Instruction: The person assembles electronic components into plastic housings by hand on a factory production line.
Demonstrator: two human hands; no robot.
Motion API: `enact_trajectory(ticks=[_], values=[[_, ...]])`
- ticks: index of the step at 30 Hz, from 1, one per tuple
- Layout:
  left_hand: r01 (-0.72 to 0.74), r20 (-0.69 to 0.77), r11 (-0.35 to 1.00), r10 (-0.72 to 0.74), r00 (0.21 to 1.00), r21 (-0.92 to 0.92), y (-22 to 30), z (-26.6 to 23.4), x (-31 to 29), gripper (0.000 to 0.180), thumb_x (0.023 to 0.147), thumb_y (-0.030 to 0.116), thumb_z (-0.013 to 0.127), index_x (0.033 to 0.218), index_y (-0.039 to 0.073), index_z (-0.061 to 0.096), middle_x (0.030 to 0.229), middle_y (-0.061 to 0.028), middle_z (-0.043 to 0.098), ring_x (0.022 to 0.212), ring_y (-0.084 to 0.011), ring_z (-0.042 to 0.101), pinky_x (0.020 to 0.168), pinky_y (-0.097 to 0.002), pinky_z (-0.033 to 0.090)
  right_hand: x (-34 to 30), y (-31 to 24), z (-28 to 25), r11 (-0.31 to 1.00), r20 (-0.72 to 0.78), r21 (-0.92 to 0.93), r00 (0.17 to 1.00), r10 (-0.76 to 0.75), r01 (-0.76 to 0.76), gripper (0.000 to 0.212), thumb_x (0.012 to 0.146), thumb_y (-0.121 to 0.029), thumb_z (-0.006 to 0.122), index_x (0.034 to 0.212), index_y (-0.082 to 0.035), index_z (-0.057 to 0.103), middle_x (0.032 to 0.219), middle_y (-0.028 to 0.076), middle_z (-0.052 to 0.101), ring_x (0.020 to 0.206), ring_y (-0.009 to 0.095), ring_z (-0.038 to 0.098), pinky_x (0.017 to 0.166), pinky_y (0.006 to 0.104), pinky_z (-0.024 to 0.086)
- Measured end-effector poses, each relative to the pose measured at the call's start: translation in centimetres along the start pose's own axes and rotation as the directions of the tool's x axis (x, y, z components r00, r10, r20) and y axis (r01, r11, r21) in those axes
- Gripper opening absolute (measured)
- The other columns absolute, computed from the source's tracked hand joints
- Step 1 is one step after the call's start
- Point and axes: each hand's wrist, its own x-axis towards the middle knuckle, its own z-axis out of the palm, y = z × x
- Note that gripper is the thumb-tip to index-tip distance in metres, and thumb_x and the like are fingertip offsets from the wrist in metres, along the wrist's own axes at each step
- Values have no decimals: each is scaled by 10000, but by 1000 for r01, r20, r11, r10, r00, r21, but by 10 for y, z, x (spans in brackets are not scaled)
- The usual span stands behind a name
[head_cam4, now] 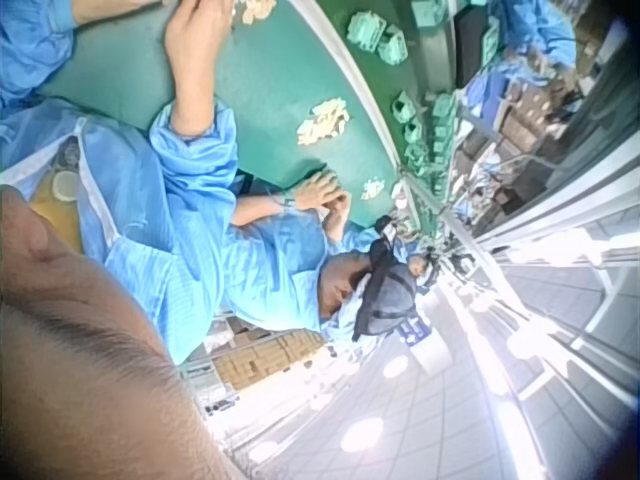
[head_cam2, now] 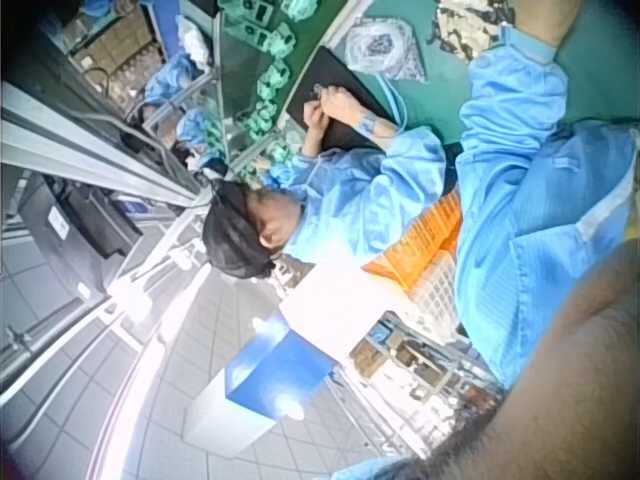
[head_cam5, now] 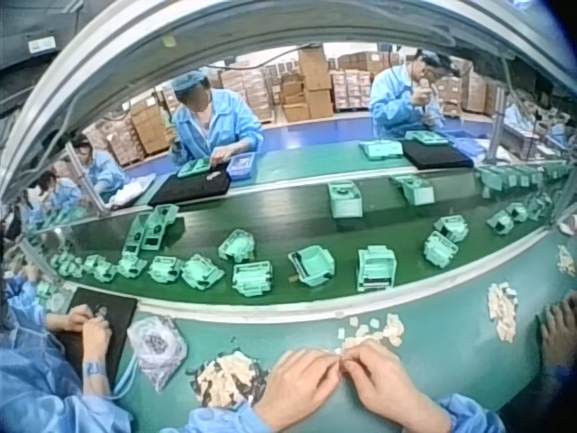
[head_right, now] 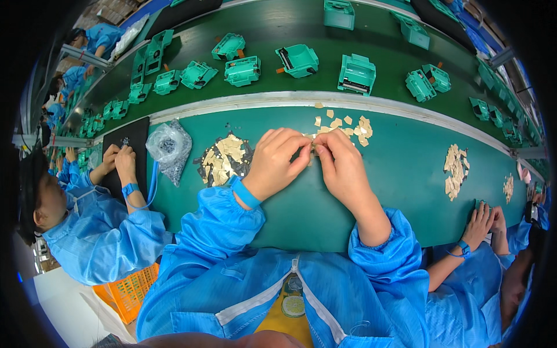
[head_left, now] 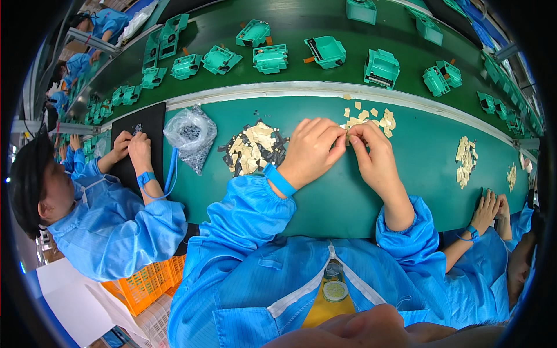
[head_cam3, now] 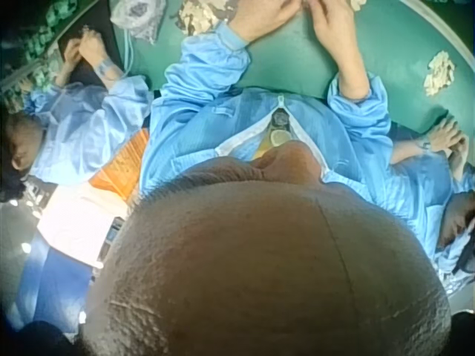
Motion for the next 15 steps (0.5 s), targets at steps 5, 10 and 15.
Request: enact_trajectory(ticks=[5, 10, 15], values=[[85, 15, 994, -84, 996, -70, -1, 2, -2, 102, 801, 39, 715, 891, 45, 670, 836, -72, 643, 717, -240, 618, 668, -360, 481, -2, 8, 1, 983, 6, 147, 994, 110, -109, 89, 937, -21, 589, 1016, 7, 617, 891, 100, 620, 777, 212, 614, 720, 322, 499], [353, 12, 881, -369, 930, -314, 1, 2, 0, 55, 831, 37, 679, 872, 12, 652, 813, -80, 625, 684, -206, 603, 621, -314, 497, -2, 19, -6, 875, -7, 381, 946, 325, -298, 113, 959, -41, 594, 1044, 19, 638, 885, 31, 651, 789, 91, 585, 724, 260, 490], [347, 14, 921, -350, 937, -179, -5, -1, -1, 58, 844, 74, 683, 840, 23, 656, 810, -71, 628, 679, -209, 601, 656, -336, 468, 5, 24, -13, 814, -114, 493, 905, 410, -307, 169, 981, -75, 595, 1099, 27, 658, 891, 16, 662, 787, 69, 578, 720, 230, 480]])
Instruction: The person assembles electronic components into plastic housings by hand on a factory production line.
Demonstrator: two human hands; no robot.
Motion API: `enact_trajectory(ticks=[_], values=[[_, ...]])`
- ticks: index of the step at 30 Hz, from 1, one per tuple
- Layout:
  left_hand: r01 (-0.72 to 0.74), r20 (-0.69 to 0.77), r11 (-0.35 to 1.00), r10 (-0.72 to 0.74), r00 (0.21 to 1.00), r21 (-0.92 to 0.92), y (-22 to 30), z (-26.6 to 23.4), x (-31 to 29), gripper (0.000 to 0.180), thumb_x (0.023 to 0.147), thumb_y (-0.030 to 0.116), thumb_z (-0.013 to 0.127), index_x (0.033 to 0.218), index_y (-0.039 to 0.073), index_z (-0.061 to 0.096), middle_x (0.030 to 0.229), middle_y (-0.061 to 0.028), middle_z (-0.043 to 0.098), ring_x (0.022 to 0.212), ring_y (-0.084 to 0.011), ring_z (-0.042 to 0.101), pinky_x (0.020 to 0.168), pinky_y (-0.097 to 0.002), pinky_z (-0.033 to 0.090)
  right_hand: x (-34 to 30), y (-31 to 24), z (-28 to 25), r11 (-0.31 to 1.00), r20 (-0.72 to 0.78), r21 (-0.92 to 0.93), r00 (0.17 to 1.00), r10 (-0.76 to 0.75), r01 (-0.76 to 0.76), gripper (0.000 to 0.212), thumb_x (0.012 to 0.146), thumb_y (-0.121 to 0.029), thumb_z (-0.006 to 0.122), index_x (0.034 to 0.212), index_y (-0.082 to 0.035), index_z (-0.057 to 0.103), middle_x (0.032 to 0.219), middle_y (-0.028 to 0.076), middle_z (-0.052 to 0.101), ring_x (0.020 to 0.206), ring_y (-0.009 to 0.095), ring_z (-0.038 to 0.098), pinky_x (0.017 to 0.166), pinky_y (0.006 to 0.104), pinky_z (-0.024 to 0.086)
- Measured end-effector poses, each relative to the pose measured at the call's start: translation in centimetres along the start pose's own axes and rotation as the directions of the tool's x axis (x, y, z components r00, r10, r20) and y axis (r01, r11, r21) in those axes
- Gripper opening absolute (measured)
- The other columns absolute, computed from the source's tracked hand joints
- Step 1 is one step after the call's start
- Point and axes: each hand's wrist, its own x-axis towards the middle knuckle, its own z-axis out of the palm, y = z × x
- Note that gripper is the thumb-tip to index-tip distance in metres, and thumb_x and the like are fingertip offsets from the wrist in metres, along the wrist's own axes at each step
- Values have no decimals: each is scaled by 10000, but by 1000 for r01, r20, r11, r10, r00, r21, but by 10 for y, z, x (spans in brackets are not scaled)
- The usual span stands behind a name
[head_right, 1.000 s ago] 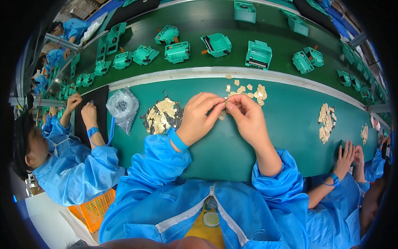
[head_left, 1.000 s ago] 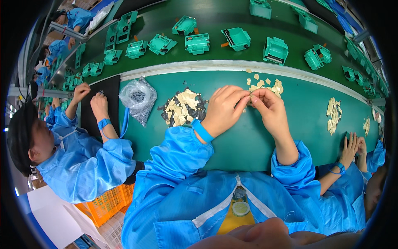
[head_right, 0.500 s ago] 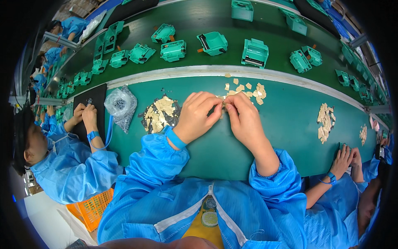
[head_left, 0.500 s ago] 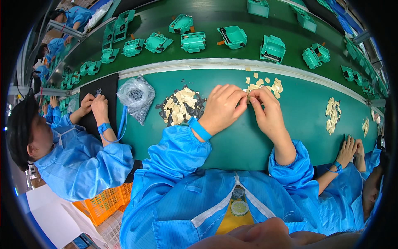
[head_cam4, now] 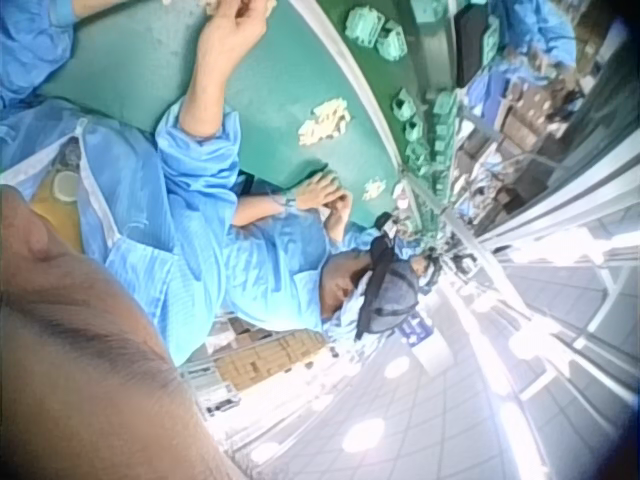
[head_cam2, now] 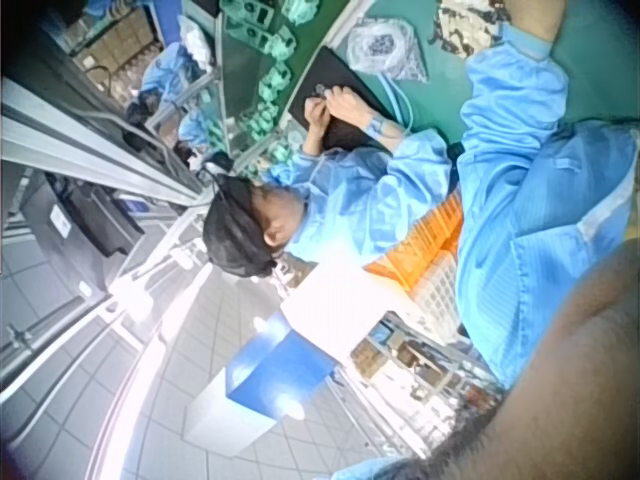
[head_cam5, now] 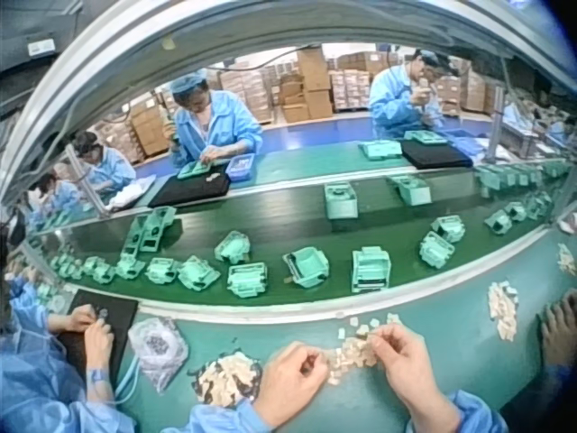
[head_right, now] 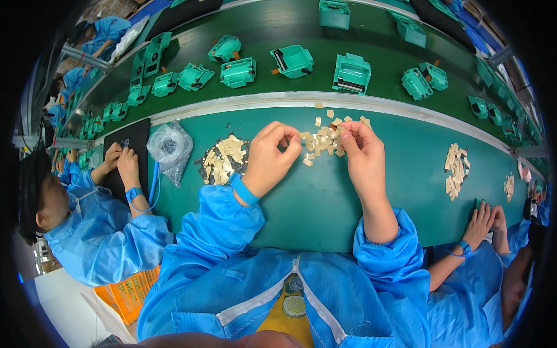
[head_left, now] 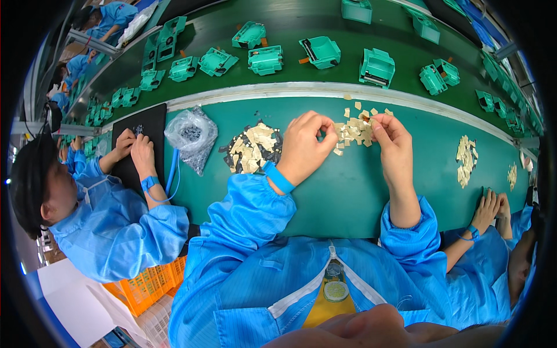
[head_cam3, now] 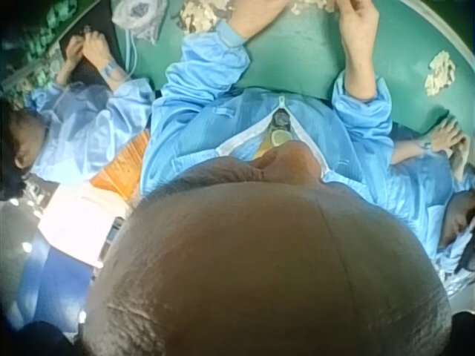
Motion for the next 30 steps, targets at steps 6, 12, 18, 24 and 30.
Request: enact_trajectory(ticks=[6, 12, 18, 24, 30], values=[[-107, 66, 968, 95, 993, 226, -3, 6, 0, 71, 843, 121, 708, 833, 59, 675, 823, -40, 639, 718, -217, 605, 723, -360, 426, -1, -3, 0, 1000, 20, -6, 1000, 14, -14, 177, 980, -72, 596, 1114, 20, 664, 886, 11, 659, 776, 63, 569, 711, 222, 473], [-79, 40, 984, 74, 996, 159, -5, 9, 1, 103, 851, 119, 708, 942, 70, 710, 887, -33, 660, 830, -219, 620, 762, -356, 434, -1, 3, -3, 999, 72, -50, 997, -8, 11, 154, 967, -60, 606, 1074, 15, 687, 898, 5, 661, 782, 66, 579, 724, 222, 478], [-147, 0, 986, 147, 989, -81, 5, 4, 7, 156, 822, 87, 722, 973, 48, 715, 987, -80, 680, 957, -261, 602, 870, -364, 469, -6, -1, 4, 991, 215, -86, 973, -85, 105, 145, 933, -33, 641, 1065, 11, 682, 906, 35, 660, 797, 95, 602, 729, 245, 494], [-103, 133, 991, 114, 985, -89, 4, 3, 5, 117, 815, 84, 725, 921, 36, 712, 977, -80, 689, 951, -262, 610, 872, -366, 475, -7, -6, 4, 979, 201, -173, 977, -69, 105, 174, 905, -36, 673, 1077, -13, 654, 925, 45, 653, 785, 139, 624, 721, 276, 510], [-22, 139, 996, 34, 990, -88, 6, 3, 5, 96, 819, 97, 726, 902, 51, 707, 929, -59, 700, 925, -242, 623, 896, -366, 451, -8, -10, 10, 707, 240, -458, 841, -485, 539, 192, 863, -41, 713, 1051, -34, 672, 862, 91, 622, 813, 218, 632, 711, 345, 524]])
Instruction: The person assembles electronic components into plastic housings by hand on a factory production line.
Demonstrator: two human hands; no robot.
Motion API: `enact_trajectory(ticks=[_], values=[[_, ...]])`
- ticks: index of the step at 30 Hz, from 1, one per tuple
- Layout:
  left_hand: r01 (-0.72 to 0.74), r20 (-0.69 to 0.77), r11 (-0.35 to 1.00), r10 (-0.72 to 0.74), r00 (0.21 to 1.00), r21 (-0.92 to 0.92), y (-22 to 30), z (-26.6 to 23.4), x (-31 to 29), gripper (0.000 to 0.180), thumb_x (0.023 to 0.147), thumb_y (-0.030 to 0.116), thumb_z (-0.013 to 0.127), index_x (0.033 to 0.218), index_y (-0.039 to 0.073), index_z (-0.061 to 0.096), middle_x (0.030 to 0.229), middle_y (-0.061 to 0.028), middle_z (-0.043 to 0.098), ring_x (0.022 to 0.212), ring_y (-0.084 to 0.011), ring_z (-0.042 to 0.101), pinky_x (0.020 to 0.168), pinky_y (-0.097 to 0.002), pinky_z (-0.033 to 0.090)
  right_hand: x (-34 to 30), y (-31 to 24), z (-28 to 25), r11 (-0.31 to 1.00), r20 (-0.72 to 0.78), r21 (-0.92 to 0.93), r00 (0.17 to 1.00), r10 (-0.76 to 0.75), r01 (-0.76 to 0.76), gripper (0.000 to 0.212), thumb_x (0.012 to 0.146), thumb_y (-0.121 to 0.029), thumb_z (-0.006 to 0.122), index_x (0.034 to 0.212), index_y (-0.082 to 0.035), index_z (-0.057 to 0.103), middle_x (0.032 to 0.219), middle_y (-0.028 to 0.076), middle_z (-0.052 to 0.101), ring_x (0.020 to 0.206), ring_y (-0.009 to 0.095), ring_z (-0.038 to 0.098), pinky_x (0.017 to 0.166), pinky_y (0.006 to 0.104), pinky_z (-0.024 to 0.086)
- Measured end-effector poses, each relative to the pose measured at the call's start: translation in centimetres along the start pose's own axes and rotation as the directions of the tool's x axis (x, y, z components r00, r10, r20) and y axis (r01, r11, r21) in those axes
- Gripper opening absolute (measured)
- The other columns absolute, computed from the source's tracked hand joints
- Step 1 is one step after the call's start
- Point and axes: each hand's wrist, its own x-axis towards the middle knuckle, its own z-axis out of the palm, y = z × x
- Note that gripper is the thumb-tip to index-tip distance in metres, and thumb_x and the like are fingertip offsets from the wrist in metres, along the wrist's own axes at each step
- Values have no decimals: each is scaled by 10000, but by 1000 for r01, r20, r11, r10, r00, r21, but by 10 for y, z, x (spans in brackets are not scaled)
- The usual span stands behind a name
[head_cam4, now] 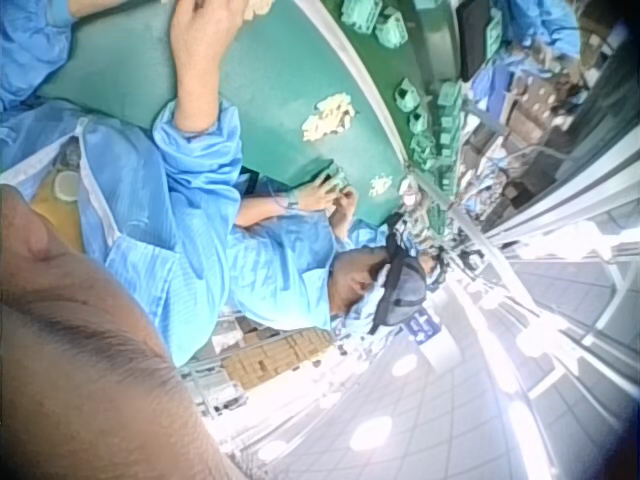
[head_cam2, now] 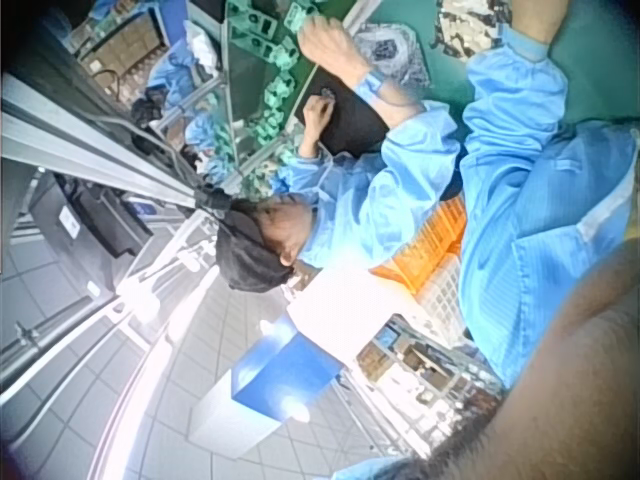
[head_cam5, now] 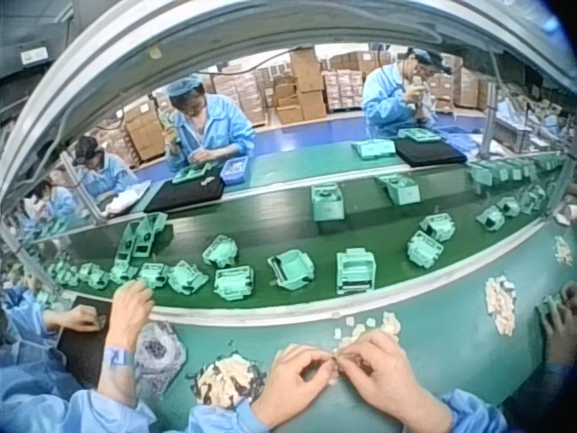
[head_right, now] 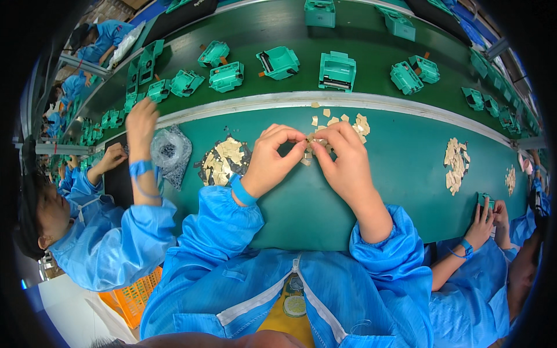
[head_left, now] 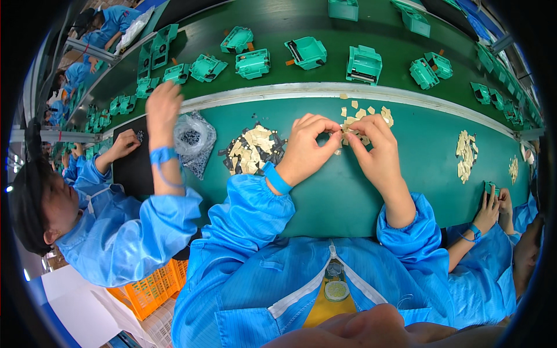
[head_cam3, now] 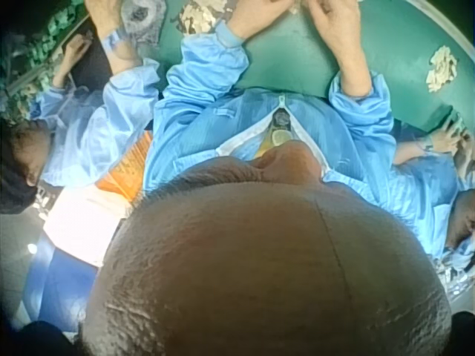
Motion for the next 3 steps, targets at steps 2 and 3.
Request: enact_trajectory(ticks=[2, 3], values=[[-48, 6, 996, 48, 999, 80, 1, 0, 0, 81, 832, 103, 717, 903, 63, 708, 941, -54, 709, 938, -232, 626, 930, -363, 430, -1, 4, 0, 998, 36, -46, 999, -31, 33, 185, 865, -42, 713, 1046, -37, 674, 917, 97, 635, 834, 212, 637, 731, 362, 527], [-81, 8, 989, 80, 997, 120, 1, 0, -1, 71, 841, 103, 709, 903, 68, 709, 954, -54, 713, 943, -226, 629, 947, -361, 420, -2, 7, -1, 994, 74, -90, 995, -62, 68, 178, 867, -43, 713, 1041, -41, 676, 972, 103, 648, 856, 206, 642, 750, 380, 530]])
